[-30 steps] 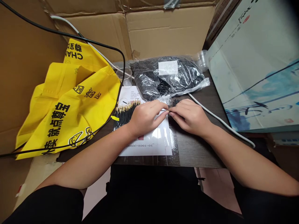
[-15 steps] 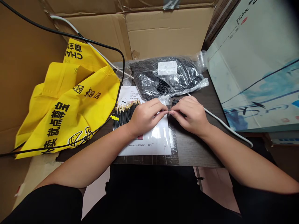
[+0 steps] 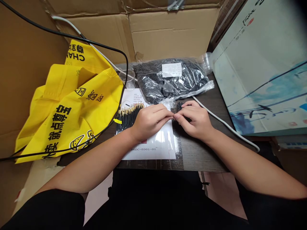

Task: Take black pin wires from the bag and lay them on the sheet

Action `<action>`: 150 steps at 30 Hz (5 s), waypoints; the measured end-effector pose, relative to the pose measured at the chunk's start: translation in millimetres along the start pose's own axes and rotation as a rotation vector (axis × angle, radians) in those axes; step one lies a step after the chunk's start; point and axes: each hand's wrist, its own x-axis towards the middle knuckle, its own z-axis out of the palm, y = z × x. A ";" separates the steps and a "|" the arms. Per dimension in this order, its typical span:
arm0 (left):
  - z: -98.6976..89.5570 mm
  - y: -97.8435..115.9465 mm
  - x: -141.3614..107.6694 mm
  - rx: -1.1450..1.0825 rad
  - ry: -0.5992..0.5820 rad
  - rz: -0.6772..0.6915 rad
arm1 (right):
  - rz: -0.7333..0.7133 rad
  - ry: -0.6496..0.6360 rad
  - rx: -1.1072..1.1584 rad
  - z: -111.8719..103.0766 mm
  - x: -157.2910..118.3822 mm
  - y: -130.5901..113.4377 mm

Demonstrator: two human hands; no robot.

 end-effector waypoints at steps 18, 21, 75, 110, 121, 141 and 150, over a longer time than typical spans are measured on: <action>-1.4 3.8 2.9 -0.020 0.080 -0.089 | -0.103 0.034 -0.219 -5.3 2.6 0.4; -0.8 2.8 2.8 -0.032 0.082 -0.083 | -0.115 0.045 -0.224 -5.1 2.8 -0.4; -1.8 13.8 8.6 -0.265 0.096 -0.361 | 0.251 0.011 0.327 -9.3 8.5 -11.1; -4.6 3.2 6.2 -0.249 0.265 -0.449 | 0.881 0.037 0.553 -60.0 8.3 42.0; -5.4 2.6 5.3 -0.249 0.269 -0.450 | 0.773 -0.255 -0.223 -54.3 -0.7 46.0; -9.2 -4.8 6.7 -0.299 0.401 -0.526 | 0.601 -0.107 -0.414 -46.7 5.4 32.2; -7.6 -8.1 5.8 -0.298 0.380 -0.549 | -0.138 -0.536 -0.324 23.0 47.7 1.2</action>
